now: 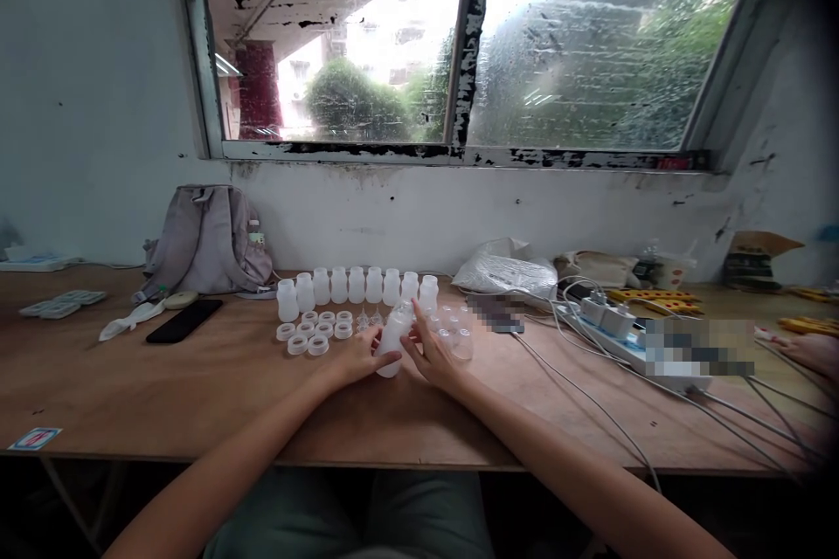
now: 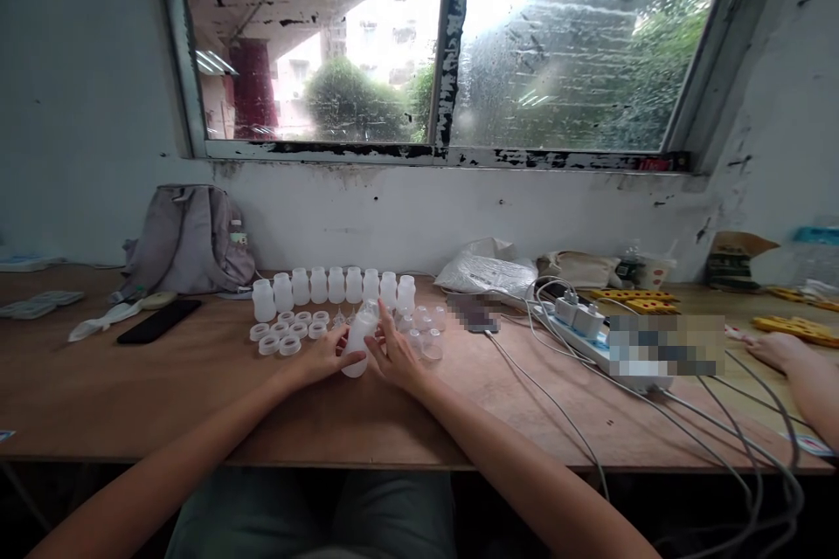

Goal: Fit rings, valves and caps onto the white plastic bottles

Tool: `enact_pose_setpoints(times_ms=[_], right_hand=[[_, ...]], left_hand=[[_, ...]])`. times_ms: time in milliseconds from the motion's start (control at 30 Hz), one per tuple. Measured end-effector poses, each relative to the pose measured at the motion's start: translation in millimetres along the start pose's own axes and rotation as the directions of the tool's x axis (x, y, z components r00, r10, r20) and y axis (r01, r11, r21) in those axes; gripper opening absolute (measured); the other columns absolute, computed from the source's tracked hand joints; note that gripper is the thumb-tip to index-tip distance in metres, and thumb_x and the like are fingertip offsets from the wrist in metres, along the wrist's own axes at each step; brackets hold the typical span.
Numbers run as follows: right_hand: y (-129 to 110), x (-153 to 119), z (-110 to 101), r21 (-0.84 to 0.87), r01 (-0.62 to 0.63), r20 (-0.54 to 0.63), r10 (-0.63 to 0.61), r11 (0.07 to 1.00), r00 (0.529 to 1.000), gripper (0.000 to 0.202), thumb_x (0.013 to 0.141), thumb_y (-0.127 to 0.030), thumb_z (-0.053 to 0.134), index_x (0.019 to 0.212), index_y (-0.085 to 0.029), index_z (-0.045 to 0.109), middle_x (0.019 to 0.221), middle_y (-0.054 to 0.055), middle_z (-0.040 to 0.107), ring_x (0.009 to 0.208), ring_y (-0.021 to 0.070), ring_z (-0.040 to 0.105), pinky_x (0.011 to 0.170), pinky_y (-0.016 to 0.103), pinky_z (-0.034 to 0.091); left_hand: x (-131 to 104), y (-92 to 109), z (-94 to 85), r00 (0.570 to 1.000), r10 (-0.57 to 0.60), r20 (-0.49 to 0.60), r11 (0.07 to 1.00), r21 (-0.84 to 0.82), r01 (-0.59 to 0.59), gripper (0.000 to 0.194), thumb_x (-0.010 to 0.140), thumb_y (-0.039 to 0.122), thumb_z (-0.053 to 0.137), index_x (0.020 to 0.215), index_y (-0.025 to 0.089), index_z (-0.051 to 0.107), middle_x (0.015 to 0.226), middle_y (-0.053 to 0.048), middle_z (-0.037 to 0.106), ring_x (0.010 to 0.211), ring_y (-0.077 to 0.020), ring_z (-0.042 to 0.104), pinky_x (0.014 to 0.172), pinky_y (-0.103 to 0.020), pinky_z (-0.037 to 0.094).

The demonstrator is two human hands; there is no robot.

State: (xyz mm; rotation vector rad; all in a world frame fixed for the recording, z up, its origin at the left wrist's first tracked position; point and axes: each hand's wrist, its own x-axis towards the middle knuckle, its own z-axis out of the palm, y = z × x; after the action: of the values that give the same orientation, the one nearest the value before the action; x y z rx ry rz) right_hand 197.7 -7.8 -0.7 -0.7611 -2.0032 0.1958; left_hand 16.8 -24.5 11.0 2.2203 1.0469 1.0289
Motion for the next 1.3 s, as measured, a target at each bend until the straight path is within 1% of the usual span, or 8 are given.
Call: enact_pose_setpoints(times_ms=[167, 300, 400, 467, 767, 1067, 1167, 1300], right_hand=[[4.3, 0.0, 3.2, -0.016, 0.081, 0.049, -0.08, 0.997, 0.996, 0.059, 0.086, -0.028, 0.04, 0.137, -0.024, 0.011, 0.113, 0.011, 0.052, 0.081, 0.0159, 0.058, 0.073, 0.034, 0.048], [5.0, 0.2, 3.9, -0.036, 0.051, 0.042, -0.05, 0.998, 0.998, 0.042, 0.087, -0.028, 0.036, 0.129, -0.024, 0.031, 0.104, 0.009, 0.056, 0.074, 0.0143, 0.058, 0.067, 0.03, 0.049], [4.5, 0.0, 7.0, -0.064, 0.014, 0.05, -0.01, 0.998, 0.999, 0.033, 0.088, -0.029, 0.034, 0.12, -0.022, 0.042, 0.1, 0.008, 0.056, 0.074, 0.0143, 0.057, 0.066, 0.03, 0.048], [4.2, -0.1, 9.8, -0.078, -0.003, 0.052, 0.007, 0.997, 0.999, 0.031, 0.089, -0.029, 0.033, 0.115, -0.021, 0.046, 0.098, 0.007, 0.057, 0.074, 0.0141, 0.057, 0.067, 0.029, 0.047], [6.5, -1.9, 14.9, -0.135, -0.047, 0.069, 0.056, 0.99, 0.996, 0.026, 0.089, -0.027, 0.031, 0.104, -0.018, 0.051, 0.095, 0.008, 0.059, 0.082, 0.0163, 0.056, 0.072, 0.03, 0.045], [15.1, -3.8, 21.4, -0.179, -0.046, 0.117, 0.068, 0.983, 0.991, 0.017, 0.085, -0.022, 0.039, 0.093, -0.018, 0.054, 0.088, 0.006, 0.057, 0.073, 0.0142, 0.055, 0.066, 0.026, 0.044], [16.7, -5.5, 22.6, -0.211, -0.06, 0.142, 0.091, 0.976, 0.986, 0.016, 0.083, -0.018, 0.041, 0.09, -0.017, 0.055, 0.087, 0.006, 0.056, 0.071, 0.0135, 0.054, 0.065, 0.026, 0.043], [16.8, -6.6, 23.7, -0.235, -0.061, 0.146, 0.097, 0.97, 0.984, 0.018, 0.08, -0.013, 0.042, 0.092, -0.017, 0.055, 0.087, 0.006, 0.055, 0.074, 0.0143, 0.054, 0.069, 0.027, 0.044]], left_hand=[[-4.1, -10.6, -30.3, 0.982, -0.025, -0.186, 0.999, 0.034, 0.032, 0.042, 0.064, 0.045, 0.063, 0.092, 0.017, 0.051, 0.084, -0.003, 0.06, 0.073, -0.0157, 0.058, 0.065, -0.026, 0.046], [-10.7, -32.2, -88.8, 0.8, -0.189, -0.57, 0.959, 0.066, 0.274, 0.042, 0.064, 0.05, 0.059, 0.088, 0.017, 0.049, 0.074, -0.002, 0.06, 0.068, -0.0171, 0.059, 0.06, -0.027, 0.047], [-22.4, -54.5, -132.3, 0.666, -0.218, -0.713, 0.931, 0.053, 0.361, 0.047, 0.064, 0.051, 0.058, 0.094, 0.017, 0.047, 0.088, -0.005, 0.061, 0.076, -0.0187, 0.06, 0.063, -0.027, 0.046], [-32.1, -71.2, -151.7, 0.623, -0.259, -0.738, 0.871, 0.1, 0.48, 0.05, 0.064, 0.053, 0.057, 0.094, 0.015, 0.048, 0.092, -0.008, 0.06, 0.077, -0.021, 0.059, 0.063, -0.028, 0.045], [-45.2, -118.9, -162.1, 0.639, -0.398, -0.659, 0.69, 0.245, 0.682, 0.053, 0.069, 0.05, 0.054, 0.1, 0.009, 0.047, 0.096, -0.013, 0.059, 0.088, -0.0255, 0.057, 0.061, -0.024, 0.038], [-45.8, -141.1, -156.9, 0.656, -0.392, -0.645, 0.718, 0.232, 0.657, 0.065, 0.064, 0.048, 0.058, 0.111, 0.008, 0.037, 0.104, -0.016, 0.056, 0.093, -0.0269, 0.056, 0.07, -0.028, 0.042], [-47.8, -143.1, -151.5, 0.637, -0.296, -0.712, 0.746, 0.244, 0.62, 0.079, 0.061, 0.047, 0.062, 0.119, 0.004, 0.028, 0.114, -0.022, 0.048, 0.103, -0.031, 0.051, 0.079, -0.035, 0.041], [-53.3, -119.3, -143.9, 0.646, 0.117, -0.754, 0.76, 0.486, 0.431, 0.084, 0.063, 0.049, 0.06, 0.124, 0.004, 0.024, 0.129, -0.025, 0.031, 0.122, -0.0345, 0.028, 0.095, -0.044, 0.03]])
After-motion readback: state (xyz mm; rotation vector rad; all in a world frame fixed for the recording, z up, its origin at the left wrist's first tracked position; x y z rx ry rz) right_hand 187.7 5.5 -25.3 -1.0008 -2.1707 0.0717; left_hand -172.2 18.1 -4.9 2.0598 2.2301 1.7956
